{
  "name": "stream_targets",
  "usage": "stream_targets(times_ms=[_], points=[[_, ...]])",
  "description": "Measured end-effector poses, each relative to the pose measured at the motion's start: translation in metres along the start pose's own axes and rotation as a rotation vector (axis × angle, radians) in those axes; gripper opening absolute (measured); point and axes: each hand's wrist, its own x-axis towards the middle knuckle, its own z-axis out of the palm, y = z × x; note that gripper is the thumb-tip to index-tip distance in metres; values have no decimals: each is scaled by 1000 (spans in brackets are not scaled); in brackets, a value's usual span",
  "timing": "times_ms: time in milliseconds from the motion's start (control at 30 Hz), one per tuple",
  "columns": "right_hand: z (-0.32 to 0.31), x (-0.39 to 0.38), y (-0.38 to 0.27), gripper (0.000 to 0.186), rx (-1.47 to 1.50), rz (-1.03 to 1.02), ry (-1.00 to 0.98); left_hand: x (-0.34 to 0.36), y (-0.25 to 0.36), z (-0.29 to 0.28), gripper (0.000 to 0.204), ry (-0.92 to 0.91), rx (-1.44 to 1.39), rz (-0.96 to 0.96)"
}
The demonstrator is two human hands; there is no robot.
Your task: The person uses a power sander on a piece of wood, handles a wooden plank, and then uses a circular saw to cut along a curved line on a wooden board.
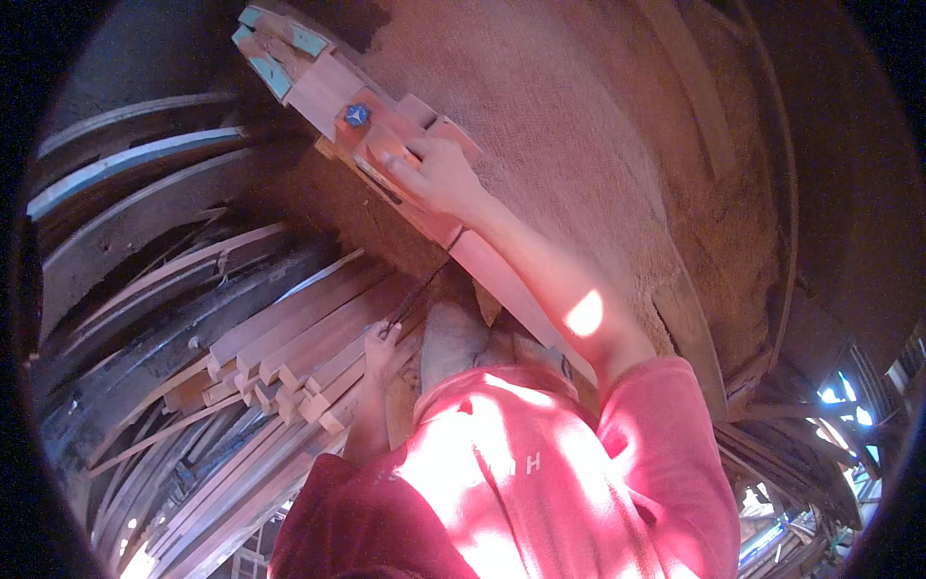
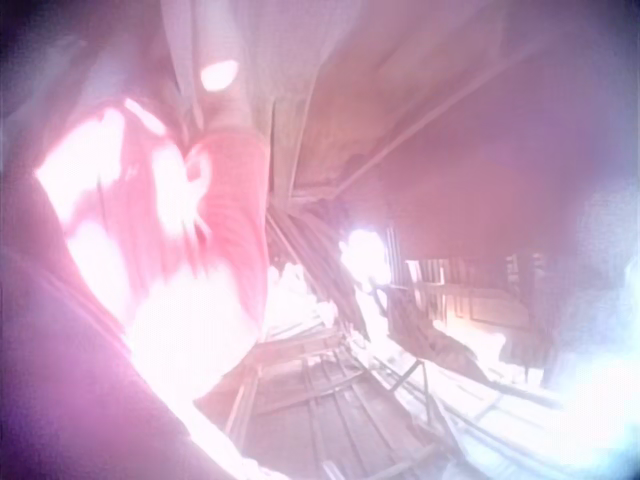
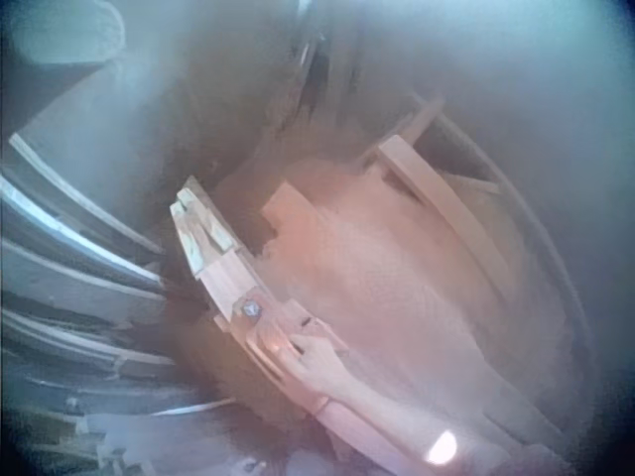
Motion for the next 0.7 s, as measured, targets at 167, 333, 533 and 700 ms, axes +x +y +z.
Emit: stream_targets(times_ms=[167, 333, 533, 700], points=[[16, 54, -15, 54, -143, 39, -55, 10, 22, 3, 27, 53, -66, 49], [38, 97, -33, 58, -71, -195, 107, 11, 43, 8, 22, 34, -104, 122], [34, 121, -27, 57, -39, -295, 174, 6, 92, 25, 16, 44, -221, 257], [16, 28, 16, 55, -49, -242, -9, -14, 28, 27, 14, 194, -76, 216]])
